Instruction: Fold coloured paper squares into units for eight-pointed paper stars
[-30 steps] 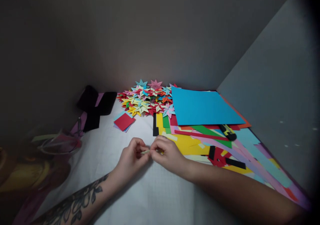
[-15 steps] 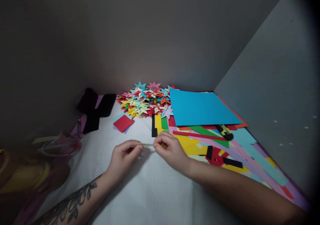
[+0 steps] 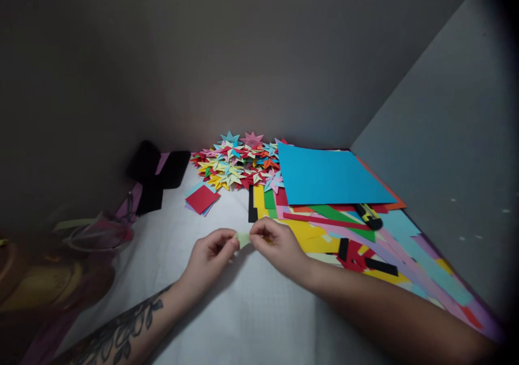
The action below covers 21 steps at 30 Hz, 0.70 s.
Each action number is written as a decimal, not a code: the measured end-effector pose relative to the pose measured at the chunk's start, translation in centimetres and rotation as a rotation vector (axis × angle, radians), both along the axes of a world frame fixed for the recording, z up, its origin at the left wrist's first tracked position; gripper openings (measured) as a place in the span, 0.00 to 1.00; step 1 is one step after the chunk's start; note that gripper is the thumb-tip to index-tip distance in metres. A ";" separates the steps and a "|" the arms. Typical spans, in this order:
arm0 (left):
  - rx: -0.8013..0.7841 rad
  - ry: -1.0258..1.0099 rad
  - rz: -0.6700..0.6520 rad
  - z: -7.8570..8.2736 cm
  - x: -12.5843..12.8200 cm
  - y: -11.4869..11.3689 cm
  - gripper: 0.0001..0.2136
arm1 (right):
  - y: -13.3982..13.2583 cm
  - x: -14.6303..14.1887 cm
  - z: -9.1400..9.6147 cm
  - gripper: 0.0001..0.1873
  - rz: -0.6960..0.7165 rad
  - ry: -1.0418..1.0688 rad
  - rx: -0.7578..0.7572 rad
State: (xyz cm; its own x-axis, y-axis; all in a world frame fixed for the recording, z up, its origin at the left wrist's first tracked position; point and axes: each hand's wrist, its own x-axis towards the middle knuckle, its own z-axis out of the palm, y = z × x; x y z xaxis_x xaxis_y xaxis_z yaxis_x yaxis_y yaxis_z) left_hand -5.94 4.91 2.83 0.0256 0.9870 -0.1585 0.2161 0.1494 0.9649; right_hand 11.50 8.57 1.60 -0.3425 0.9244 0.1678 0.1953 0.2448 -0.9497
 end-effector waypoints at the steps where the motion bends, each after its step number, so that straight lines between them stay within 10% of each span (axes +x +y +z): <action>1: -0.005 -0.036 0.010 -0.1 0.0 0.0 0.11 | 0.1 0.0 0.0 0.03 -0.008 0.007 -0.020; 10: -0.028 -0.150 0.036 -0.6 0.0 0.3 0.08 | -0.4 0.0 0.1 0.15 0.083 -0.105 0.226; 21: 0.000 0.011 -0.018 -0.9 -0.5 0.2 0.11 | 0.3 0.2 -0.7 0.15 -0.008 -0.012 0.015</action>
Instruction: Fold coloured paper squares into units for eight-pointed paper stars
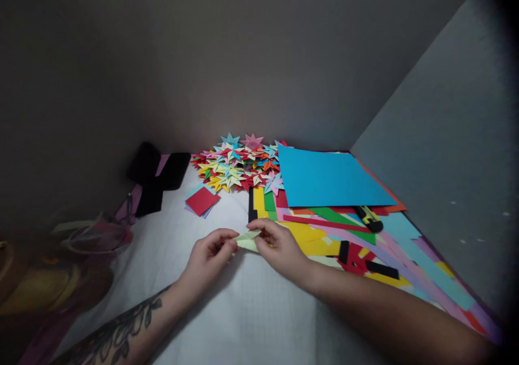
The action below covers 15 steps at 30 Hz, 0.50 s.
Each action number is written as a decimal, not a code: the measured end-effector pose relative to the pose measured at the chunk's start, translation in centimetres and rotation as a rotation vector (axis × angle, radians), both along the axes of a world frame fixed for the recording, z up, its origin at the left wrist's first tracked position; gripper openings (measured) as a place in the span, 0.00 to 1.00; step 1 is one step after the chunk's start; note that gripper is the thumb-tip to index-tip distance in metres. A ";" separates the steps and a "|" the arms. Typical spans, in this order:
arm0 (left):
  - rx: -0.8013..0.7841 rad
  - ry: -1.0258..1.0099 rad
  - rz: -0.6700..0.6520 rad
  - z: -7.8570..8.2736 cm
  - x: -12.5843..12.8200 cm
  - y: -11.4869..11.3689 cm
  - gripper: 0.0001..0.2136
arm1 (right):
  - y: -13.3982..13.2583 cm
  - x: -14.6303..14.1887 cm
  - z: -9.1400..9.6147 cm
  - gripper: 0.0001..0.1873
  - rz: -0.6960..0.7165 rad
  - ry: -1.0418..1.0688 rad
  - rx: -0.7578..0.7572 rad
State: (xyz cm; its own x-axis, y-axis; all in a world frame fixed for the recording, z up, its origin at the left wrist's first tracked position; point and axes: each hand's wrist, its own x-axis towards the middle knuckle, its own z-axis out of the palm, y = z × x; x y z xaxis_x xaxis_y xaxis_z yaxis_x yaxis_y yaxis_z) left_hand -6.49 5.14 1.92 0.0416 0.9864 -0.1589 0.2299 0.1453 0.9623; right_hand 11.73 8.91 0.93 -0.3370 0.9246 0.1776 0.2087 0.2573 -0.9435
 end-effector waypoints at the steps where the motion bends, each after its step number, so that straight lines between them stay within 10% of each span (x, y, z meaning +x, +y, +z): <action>1: 0.008 0.020 -0.009 0.0 0.0 0.0 0.11 | 0.0 0.0 0.1 0.15 0.005 -0.023 0.028; 15: 0.153 0.202 -0.125 0.4 0.4 -0.3 0.09 | -0.6 -0.6 0.6 0.06 0.006 -0.042 -0.063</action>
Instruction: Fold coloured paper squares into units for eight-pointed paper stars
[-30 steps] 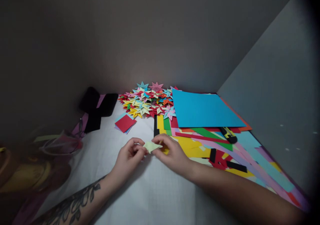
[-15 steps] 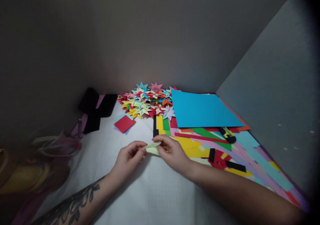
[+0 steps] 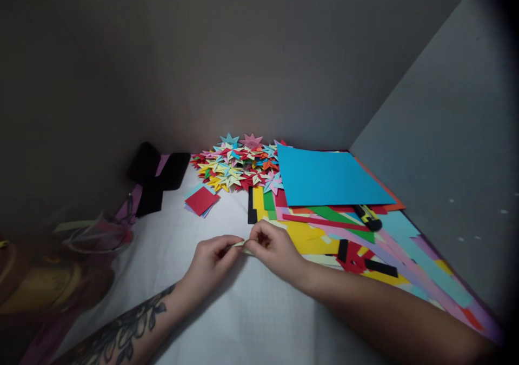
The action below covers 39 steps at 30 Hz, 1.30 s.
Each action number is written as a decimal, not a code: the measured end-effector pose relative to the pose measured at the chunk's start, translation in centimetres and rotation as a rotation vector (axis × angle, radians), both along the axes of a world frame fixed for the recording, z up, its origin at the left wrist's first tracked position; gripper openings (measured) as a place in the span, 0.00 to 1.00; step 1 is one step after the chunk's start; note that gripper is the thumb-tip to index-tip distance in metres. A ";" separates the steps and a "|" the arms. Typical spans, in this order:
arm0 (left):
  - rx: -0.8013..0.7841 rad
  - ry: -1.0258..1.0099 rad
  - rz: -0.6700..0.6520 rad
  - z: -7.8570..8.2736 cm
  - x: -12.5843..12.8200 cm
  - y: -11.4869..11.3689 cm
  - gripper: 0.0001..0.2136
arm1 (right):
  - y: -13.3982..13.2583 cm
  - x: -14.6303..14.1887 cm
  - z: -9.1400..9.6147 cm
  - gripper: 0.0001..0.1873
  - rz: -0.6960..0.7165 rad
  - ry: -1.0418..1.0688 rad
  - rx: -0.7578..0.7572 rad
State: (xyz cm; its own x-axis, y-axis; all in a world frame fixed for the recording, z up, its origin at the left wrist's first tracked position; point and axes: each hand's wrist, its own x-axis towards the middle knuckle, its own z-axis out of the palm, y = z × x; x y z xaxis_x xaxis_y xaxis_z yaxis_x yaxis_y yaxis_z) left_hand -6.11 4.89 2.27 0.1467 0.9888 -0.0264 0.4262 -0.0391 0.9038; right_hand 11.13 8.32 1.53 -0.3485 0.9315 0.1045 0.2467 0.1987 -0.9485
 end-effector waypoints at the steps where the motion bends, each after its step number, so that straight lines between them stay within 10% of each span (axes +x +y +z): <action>1: -0.012 0.004 0.000 0.0 0.0 0.0 0.09 | -0.1 0.0 0.0 0.06 0.004 0.004 -0.006; 17: -0.226 -0.264 0.136 -0.3 0.2 0.7 0.11 | 0.3 -0.1 -1.2 0.06 0.031 0.360 -0.170; 24: -0.230 -0.361 0.153 -0.6 0.2 0.5 0.09 | 0.6 0.2 -0.7 0.03 0.075 0.233 0.052; 33: -0.117 -0.275 0.071 -0.2 0.3 0.0 0.06 | 0.5 -0.1 -0.4 0.03 0.073 0.263 -0.212; 39: -0.087 -0.220 0.052 -0.5 -0.1 -0.2 0.05 | 0.6 0.0 -0.3 0.01 0.077 0.133 -0.044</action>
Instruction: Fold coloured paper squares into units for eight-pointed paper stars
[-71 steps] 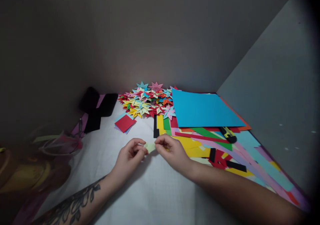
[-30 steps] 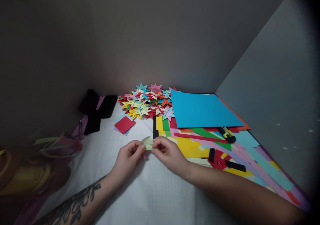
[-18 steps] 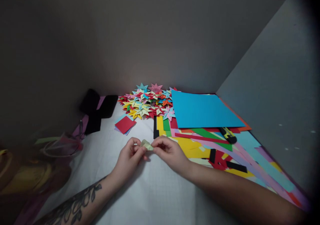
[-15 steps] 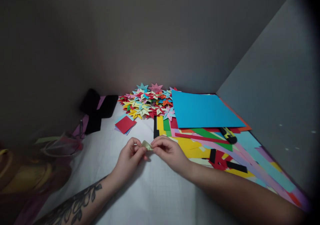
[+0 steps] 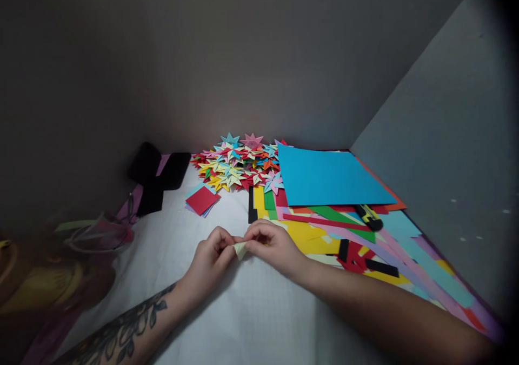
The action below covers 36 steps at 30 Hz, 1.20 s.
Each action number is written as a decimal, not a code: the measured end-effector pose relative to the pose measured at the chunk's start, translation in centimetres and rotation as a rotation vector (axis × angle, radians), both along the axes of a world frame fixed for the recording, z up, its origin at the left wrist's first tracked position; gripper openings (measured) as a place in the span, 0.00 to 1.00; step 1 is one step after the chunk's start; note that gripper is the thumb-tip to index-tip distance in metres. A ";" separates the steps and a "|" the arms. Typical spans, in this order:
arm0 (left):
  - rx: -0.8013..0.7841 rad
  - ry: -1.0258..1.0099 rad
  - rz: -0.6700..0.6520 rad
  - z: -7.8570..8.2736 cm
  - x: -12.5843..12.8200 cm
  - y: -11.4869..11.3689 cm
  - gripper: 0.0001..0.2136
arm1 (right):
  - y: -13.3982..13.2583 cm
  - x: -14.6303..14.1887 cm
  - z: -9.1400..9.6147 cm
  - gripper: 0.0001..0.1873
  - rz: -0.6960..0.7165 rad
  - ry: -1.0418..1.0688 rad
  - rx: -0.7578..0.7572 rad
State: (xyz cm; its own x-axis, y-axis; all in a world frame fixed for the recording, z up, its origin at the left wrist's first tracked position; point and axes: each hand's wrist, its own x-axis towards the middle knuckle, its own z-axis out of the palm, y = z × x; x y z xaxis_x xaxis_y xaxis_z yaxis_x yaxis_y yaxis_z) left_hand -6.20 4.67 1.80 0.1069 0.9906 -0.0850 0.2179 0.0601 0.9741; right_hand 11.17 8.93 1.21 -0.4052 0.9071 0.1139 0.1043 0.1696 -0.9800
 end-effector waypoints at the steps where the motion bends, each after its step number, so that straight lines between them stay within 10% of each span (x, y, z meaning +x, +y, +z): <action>1: 0.002 0.005 -0.002 -0.1 0.0 0.0 0.05 | 0.0 0.0 0.0 0.02 0.002 -0.009 0.024; 36: -0.034 0.098 -0.144 1.0 0.0 0.3 0.08 | -0.7 0.5 0.2 0.05 0.043 -0.132 0.278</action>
State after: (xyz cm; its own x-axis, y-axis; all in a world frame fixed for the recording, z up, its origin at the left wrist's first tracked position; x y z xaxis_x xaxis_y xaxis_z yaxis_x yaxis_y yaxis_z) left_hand -6.22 4.98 2.78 0.2375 0.9620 -0.1349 0.3201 0.0536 0.9459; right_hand 11.65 8.20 1.41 -0.4702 0.8304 0.2989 0.2141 0.4359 -0.8741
